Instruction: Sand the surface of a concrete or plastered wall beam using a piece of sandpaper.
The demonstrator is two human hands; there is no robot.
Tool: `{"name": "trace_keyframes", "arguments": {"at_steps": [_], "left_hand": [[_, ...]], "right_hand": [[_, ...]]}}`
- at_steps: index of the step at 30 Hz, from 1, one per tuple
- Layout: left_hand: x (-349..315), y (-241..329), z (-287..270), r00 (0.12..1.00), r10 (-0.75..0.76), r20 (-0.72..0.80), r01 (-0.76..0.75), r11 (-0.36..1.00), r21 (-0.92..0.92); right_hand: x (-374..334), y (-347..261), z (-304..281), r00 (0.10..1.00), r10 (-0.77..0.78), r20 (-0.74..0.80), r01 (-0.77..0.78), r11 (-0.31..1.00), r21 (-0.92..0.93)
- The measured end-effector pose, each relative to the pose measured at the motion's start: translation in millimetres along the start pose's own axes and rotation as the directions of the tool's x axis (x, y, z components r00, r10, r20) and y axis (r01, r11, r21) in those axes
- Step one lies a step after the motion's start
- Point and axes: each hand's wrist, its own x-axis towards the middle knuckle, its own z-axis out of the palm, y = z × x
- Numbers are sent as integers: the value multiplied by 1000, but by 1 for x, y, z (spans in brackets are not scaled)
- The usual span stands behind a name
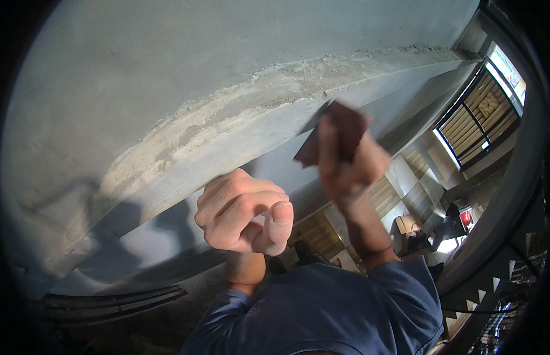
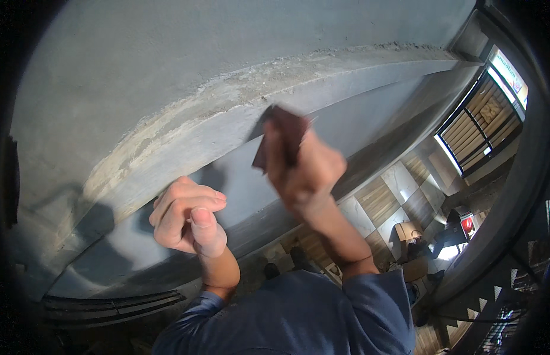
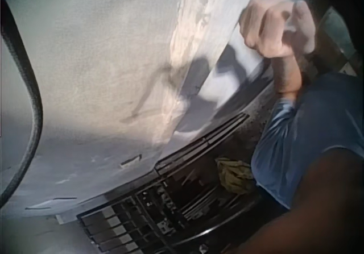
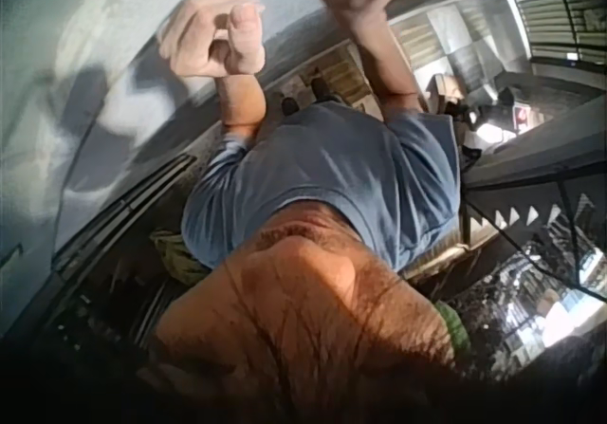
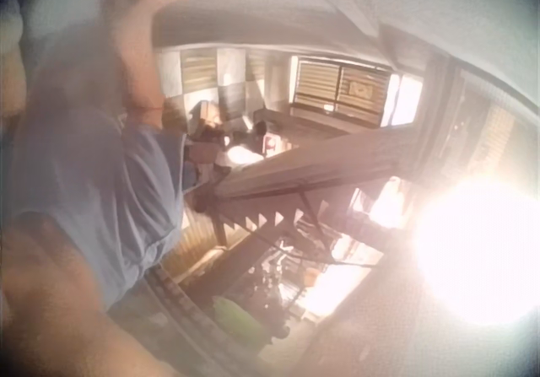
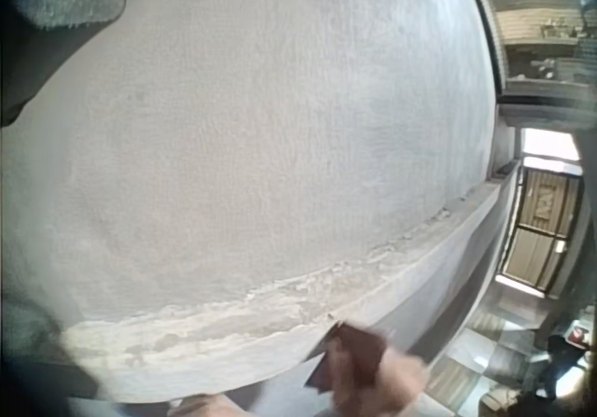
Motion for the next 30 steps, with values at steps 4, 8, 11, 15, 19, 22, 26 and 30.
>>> {"name": "trace_keyframes", "arguments": {"at_steps": [4, 8, 11, 15, 19, 22, 26, 30], "left_hand": [[2, -1, -4, 998, 15, 53, -17, 999, 37], [3, 0, -3, 998, 25, 57, -27, 999, 37], [2, 0, -5, 996, 19, 84, -22, 999, 36], [1, -1, -7, 995, 21, 99, -23, 999, 22], [1, 1, -9, 993, -5, 116, 1, 1000, 28], [0, 0, -7, 994, 9, 112, -13, 999, 37], [1, 2, 1, 996, 30, 86, -35, 998, 60], [1, 1, 3, 996, 29, 80, -38, 993, 112]], "right_hand": [[12, 15, -2, 999, -43, 23, 43, 999, 17], [-4, -7, -6, 985, 4, 174, -28, 990, 135], [-2, -4, -2, 980, -39, 196, 15, 992, 123], [22, -5, 2, 991, -121, 61, 120, 993, 19], [-9, 8, -1, 994, -106, 17, 106, 994, 0], [-4, 0, -7, 984, -88, 154, 94, 995, -33], [-13, 7, -7, 990, -76, 119, 75, 997, 17], [-9, 6, -6, 986, -96, 133, 95, 995, 11]]}}
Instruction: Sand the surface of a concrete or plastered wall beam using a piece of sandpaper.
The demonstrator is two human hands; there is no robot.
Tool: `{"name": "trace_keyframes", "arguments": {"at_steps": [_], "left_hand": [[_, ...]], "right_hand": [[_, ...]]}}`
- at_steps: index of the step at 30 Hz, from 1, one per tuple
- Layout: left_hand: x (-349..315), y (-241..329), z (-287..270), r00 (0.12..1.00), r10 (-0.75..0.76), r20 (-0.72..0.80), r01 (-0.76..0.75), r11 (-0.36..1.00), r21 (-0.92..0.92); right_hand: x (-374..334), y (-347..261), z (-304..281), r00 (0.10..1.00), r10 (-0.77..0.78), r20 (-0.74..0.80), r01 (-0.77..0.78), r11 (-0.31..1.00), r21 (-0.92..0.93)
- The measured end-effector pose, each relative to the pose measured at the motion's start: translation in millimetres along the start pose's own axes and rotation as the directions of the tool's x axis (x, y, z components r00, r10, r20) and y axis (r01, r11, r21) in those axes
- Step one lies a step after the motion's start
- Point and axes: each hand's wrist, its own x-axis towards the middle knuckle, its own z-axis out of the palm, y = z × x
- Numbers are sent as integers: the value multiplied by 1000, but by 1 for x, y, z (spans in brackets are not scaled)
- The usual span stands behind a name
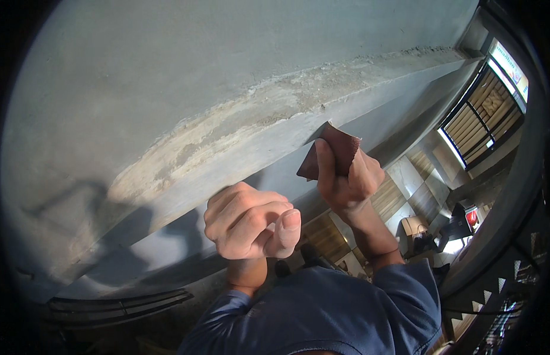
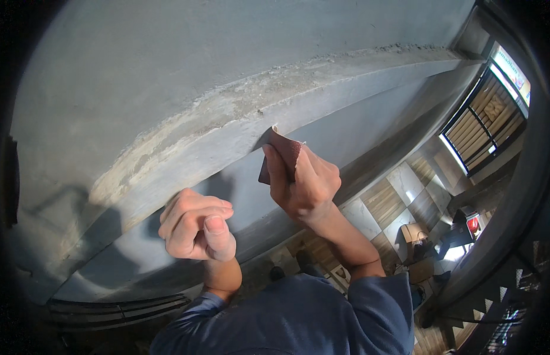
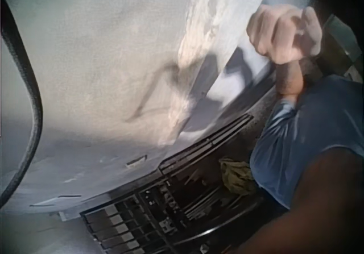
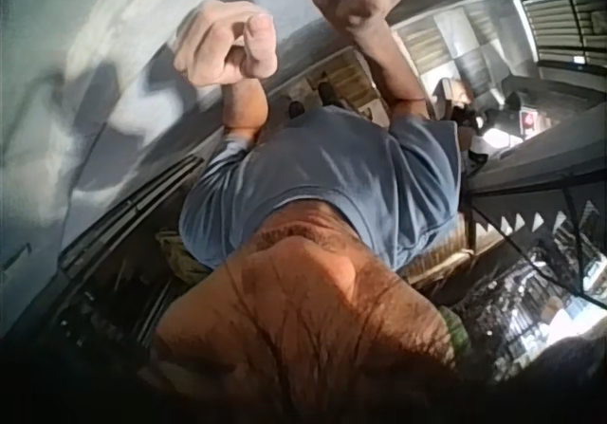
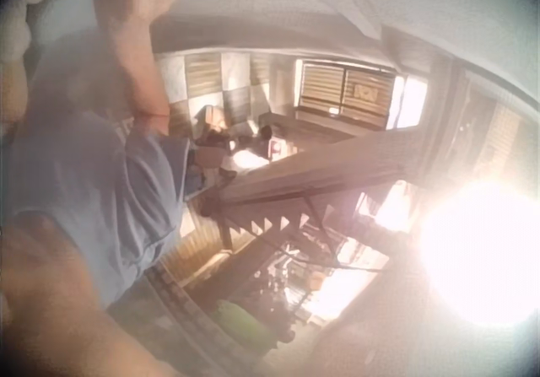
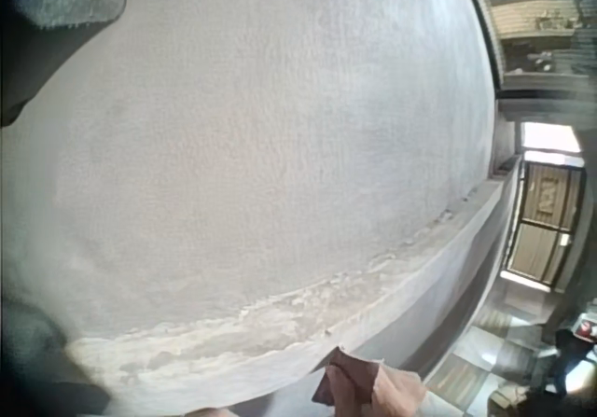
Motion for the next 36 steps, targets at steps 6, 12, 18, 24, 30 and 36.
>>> {"name": "trace_keyframes", "arguments": {"at_steps": [6, 12, 18, 24, 30, 36], "left_hand": [[2, -1, 0, 1000, -6, 1, 6, 998, 60], [1, -2, 0, 996, -86, -18, 87, 990, 111], [3, 0, 10, 994, -107, 6, 97, 922, 375], [2, 11, 31, 997, -71, 18, 50, 841, 538], [-5, -5, 62, 987, 128, -99, -29, 742, 670], [-6, -7, 54, 985, 148, -84, -40, 680, 732]], "right_hand": [[-3, 12, -8, 973, 224, 50, -229, 957, 178], [1, -7, -3, 993, 119, -3, -118, 985, 123], [-32, 24, -14, 804, 591, -67, -535, 768, 352], [-66, 27, -23, 772, 632, -69, -540, 710, 452], [-81, 31, -47, 797, 566, 212, -586, 638, 500], [-71, 58, -58, 733, 657, 173, -621, 545, 563]]}}
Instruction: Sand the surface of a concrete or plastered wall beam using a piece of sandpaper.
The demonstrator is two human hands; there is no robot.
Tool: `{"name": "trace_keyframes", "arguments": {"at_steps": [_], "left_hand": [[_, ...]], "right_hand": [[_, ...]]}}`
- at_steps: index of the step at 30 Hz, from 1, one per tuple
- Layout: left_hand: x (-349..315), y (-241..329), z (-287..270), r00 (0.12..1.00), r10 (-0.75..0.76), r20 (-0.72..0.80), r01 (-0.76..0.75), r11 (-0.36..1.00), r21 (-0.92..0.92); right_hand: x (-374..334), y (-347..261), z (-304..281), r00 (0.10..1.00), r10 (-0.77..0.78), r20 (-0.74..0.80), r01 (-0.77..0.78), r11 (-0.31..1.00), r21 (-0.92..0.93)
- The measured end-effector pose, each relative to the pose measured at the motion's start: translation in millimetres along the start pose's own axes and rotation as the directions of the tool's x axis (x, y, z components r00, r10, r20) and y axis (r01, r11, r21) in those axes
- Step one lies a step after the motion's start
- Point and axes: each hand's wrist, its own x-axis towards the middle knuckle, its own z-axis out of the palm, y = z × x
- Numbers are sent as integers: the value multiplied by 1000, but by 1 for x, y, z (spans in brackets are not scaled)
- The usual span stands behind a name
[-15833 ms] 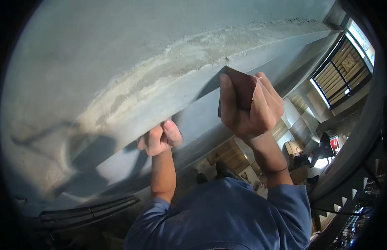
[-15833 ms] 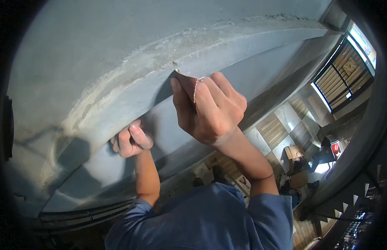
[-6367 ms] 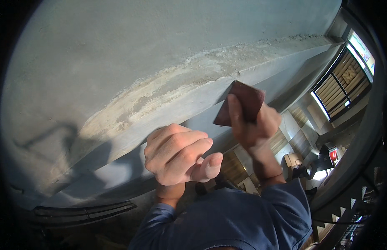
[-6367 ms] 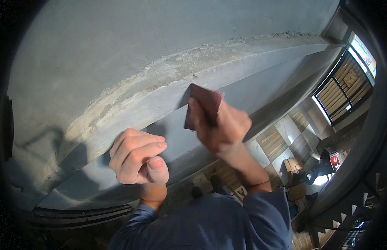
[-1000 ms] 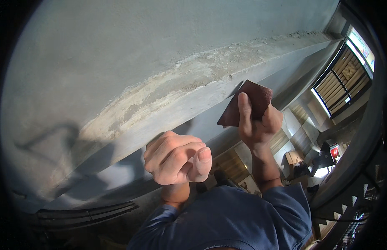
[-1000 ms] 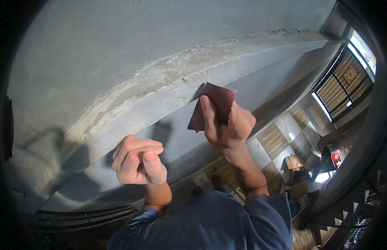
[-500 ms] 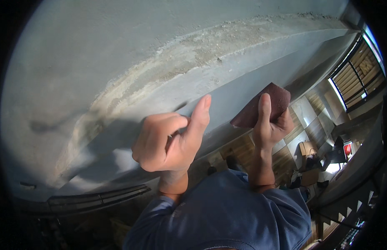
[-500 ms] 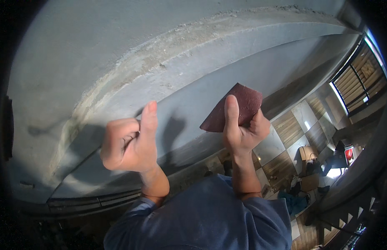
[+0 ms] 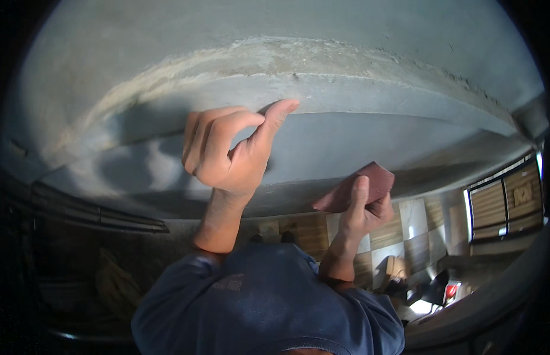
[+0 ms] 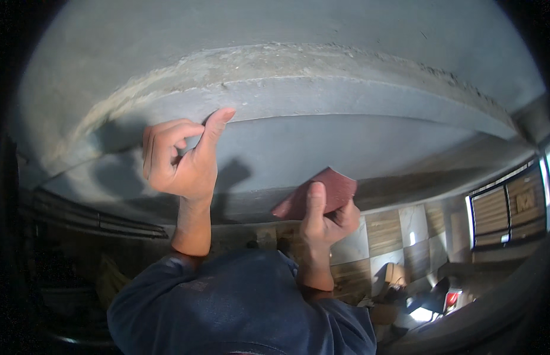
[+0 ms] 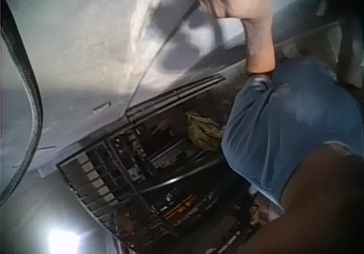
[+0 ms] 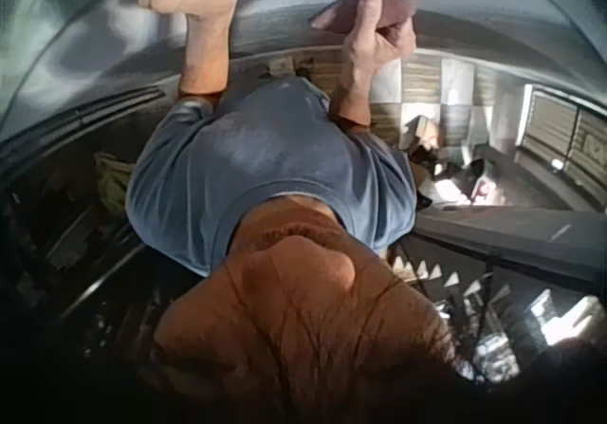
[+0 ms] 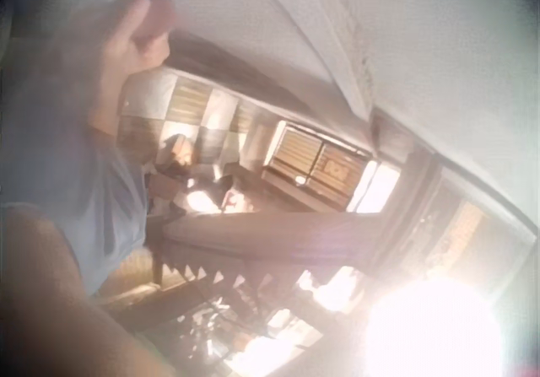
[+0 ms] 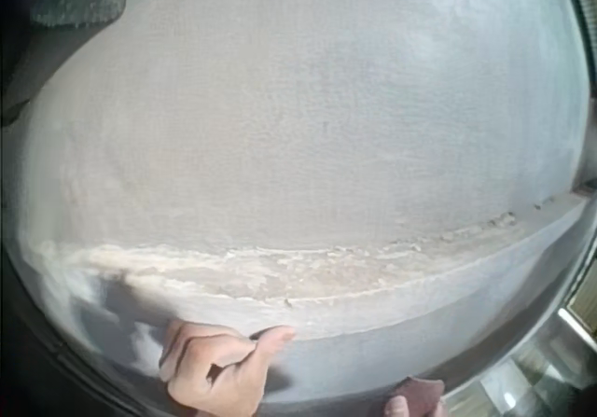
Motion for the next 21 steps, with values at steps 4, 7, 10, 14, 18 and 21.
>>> {"name": "trace_keyframes", "arguments": {"at_steps": [4, 7, 10, 14, 18, 21], "left_hand": [[6, 1, -6, 1000, -4, 10, 4, 1000, -20], [7, 0, -13, 999, -22, 41, 24, 999, -29], [-1, -2, -18, 997, -59, 49, 62, 996, -67], [-14, 16, -22, 933, -44, 358, 228, 841, -491], [-23, 22, -33, 845, 50, 532, 328, 738, -589], [-26, 10, -40, 857, 63, 511, 326, 702, -633]], "right_hand": [[9, 5, -17, 998, 59, 8, -59, 998, 35], [8, -2, -19, 996, 88, -13, -87, 993, 82], [7, -8, -20, 980, 4, 201, -13, 999, 43], [21, -24, -22, 737, -220, 639, 399, 905, -148], [35, -27, -12, 502, -399, 767, 721, 683, -117], [44, -46, 2, 402, -354, 844, 748, 658, -80]]}}
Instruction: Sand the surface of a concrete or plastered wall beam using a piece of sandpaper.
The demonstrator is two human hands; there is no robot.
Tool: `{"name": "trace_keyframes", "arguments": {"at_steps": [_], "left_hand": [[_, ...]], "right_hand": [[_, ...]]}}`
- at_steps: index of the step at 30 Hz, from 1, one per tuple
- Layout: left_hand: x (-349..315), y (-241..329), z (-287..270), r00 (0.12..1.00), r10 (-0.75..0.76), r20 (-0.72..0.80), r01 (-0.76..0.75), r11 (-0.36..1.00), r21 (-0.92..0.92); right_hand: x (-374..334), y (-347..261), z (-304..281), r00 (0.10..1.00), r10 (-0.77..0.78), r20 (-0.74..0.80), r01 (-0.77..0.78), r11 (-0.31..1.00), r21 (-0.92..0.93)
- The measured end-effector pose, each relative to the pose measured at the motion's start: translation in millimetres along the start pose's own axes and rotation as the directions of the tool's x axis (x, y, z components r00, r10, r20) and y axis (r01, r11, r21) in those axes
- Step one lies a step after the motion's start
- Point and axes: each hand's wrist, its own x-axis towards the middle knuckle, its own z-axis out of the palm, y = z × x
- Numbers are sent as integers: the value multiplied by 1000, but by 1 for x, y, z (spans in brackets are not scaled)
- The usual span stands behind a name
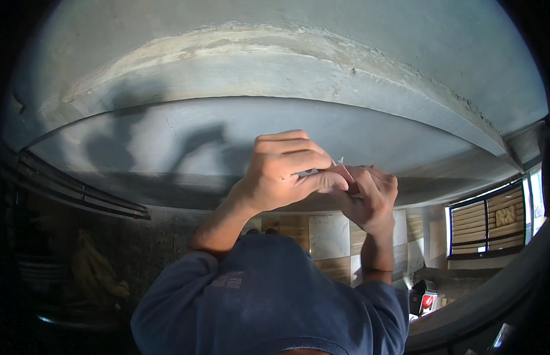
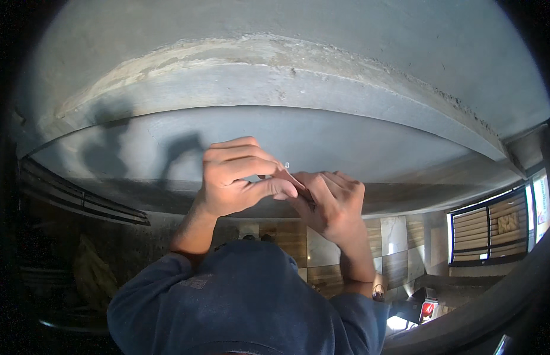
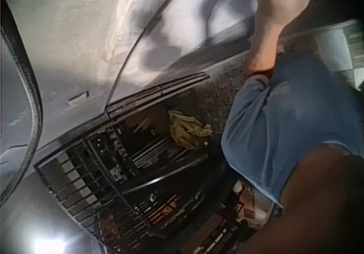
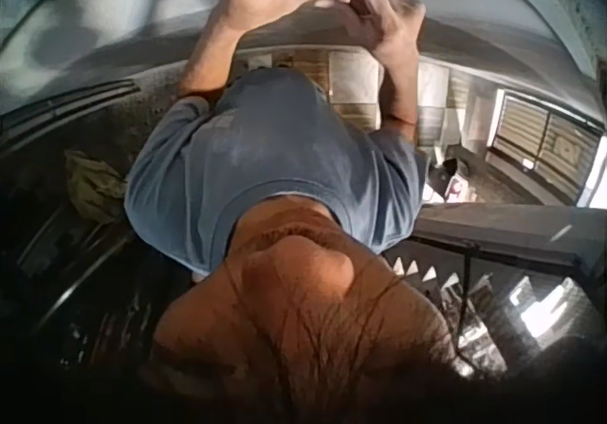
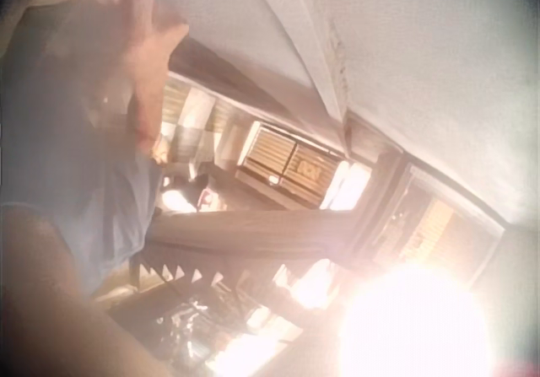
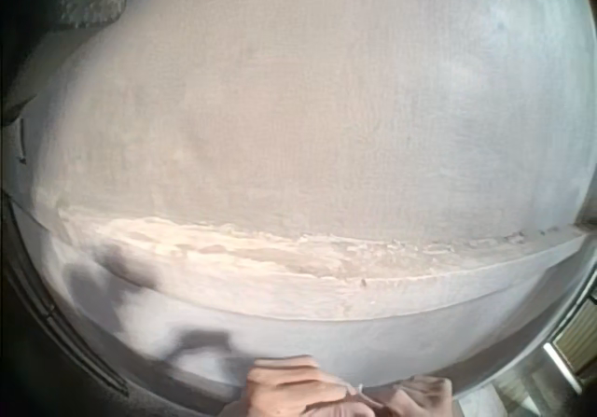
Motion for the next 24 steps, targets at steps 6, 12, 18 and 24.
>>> {"name": "trace_keyframes", "arguments": {"at_steps": [6, 12, 18, 24], "left_hand": [[-3, 0, -29, 951, 269, -150, -251, 959, 130], [4, -15, -61, 817, 442, -370, -340, 888, 309], [22, -42, -67, 743, 484, -461, -201, 819, 537], [27, -41, -54, 671, 534, -515, -158, 781, 604]], "right_hand": [[41, -12, -15, 954, -298, -3, 285, 914, -289], [79, 23, -51, 795, -584, 161, 519, 518, -680], [109, 26, -44, 720, -636, 277, 656, 496, -569], [104, 32, -40, 681, -682, 267, 701, 501, -508]]}}
